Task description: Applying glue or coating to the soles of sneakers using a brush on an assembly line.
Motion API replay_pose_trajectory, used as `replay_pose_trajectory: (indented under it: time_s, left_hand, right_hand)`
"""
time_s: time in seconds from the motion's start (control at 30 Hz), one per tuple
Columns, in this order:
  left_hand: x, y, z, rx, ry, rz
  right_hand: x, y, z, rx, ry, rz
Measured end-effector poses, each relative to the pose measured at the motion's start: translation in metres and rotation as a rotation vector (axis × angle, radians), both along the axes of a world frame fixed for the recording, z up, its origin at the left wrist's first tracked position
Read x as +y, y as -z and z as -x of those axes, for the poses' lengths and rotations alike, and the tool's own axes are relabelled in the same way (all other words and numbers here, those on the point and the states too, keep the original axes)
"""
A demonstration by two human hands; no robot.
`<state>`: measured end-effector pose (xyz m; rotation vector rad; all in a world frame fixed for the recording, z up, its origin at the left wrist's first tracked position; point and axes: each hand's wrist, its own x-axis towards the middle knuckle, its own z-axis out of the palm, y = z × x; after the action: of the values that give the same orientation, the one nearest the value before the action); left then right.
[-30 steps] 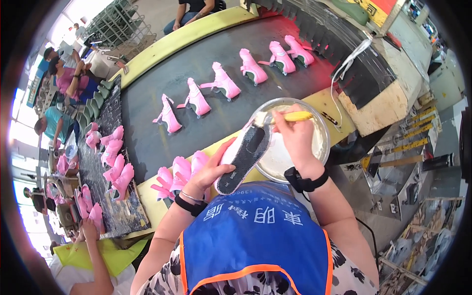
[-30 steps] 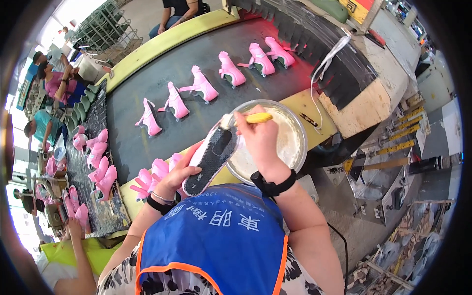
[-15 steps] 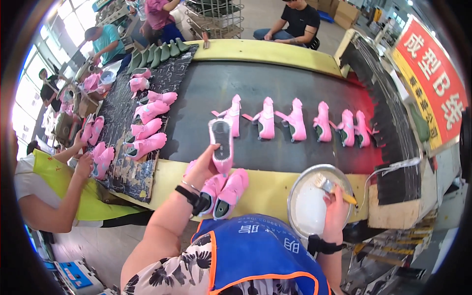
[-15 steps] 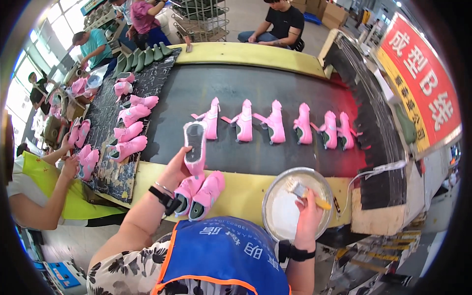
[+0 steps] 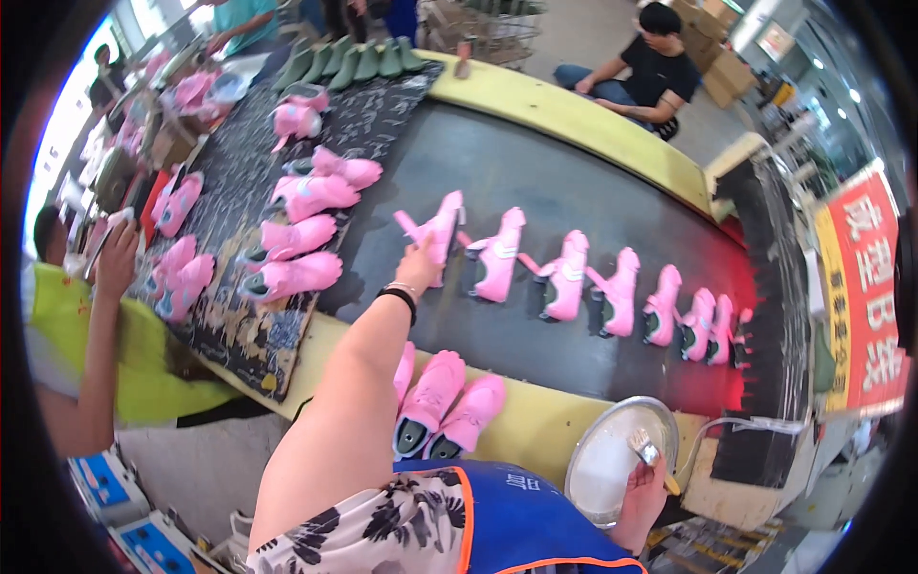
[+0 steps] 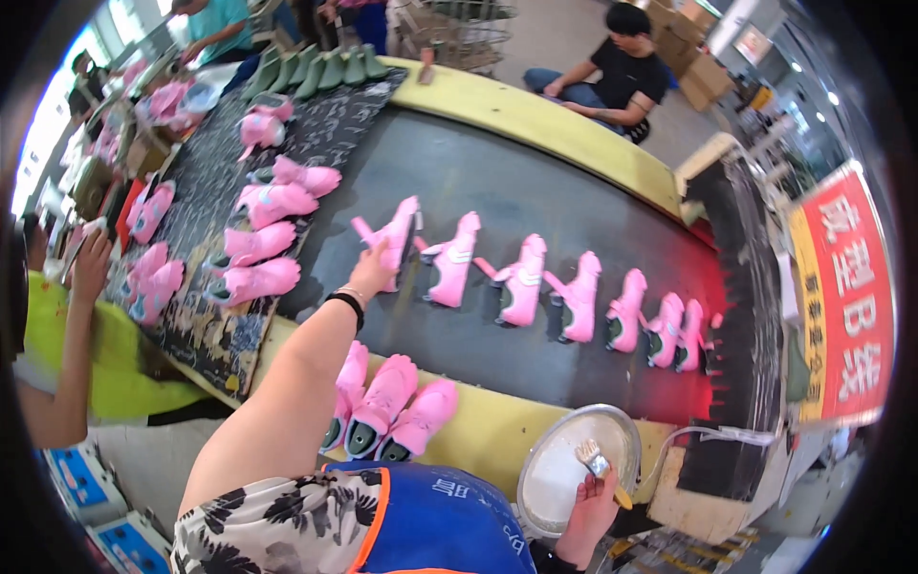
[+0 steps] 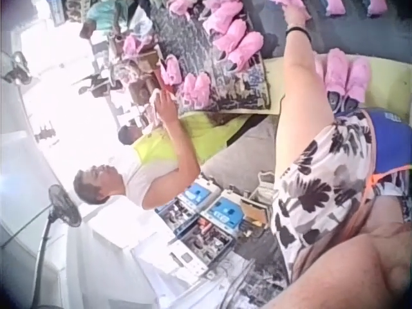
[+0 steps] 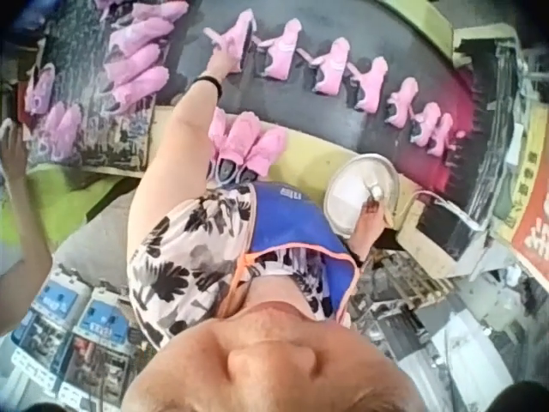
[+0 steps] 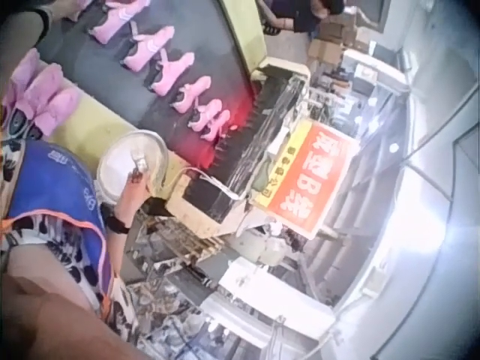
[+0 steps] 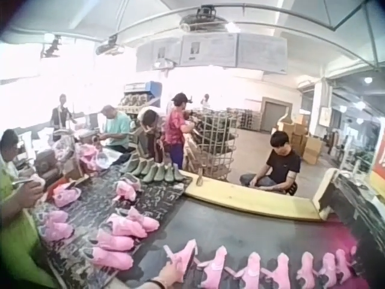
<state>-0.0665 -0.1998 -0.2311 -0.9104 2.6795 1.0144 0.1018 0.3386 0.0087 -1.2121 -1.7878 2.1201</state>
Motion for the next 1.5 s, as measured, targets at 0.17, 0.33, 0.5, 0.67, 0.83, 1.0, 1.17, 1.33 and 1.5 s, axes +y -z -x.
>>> replay_pose_trajectory:
  time_s: [0.17,0.33,0.5,0.67,0.83,1.0,1.17,1.33,1.5]
  left_hand:
    - [-0.051,-0.035,-0.055,-0.295,0.169,0.649]
    - [-0.162,-0.047,-0.144,-0.777,-0.048,0.934]
    - [-0.176,-0.041,-0.183,-0.593,0.108,0.942]
    - [-0.094,-0.07,-0.2,-0.681,0.246,0.691]
    - [-0.067,-0.099,-0.231,-0.689,0.433,0.185]
    - [-0.083,-0.089,-0.266,-0.462,0.11,0.653]
    - [-0.076,-0.076,-0.282,-0.551,-0.038,0.733]
    - [-0.043,-0.053,-0.32,-0.153,-0.315,0.333]
    - [-0.051,-0.041,-0.307,0.098,-0.485,-0.19]
  right_hand:
    - [-0.02,0.006,0.016,-0.027,-0.048,0.01]
    - [-0.03,0.014,0.032,0.011,-0.052,0.063]
    - [-0.042,0.009,0.031,0.107,-0.415,-0.104]
    - [-0.049,-0.008,0.016,0.249,-0.779,-0.459]
    - [-0.034,-0.002,0.013,0.182,-0.333,0.145]
    - [-0.005,0.011,0.006,0.134,-0.222,0.151]
    - [0.018,0.013,-0.012,0.212,-0.115,0.192]
    - [0.049,0.019,-0.032,0.23,-0.114,0.238]
    - [0.077,0.037,-0.043,0.18,-0.076,0.229]
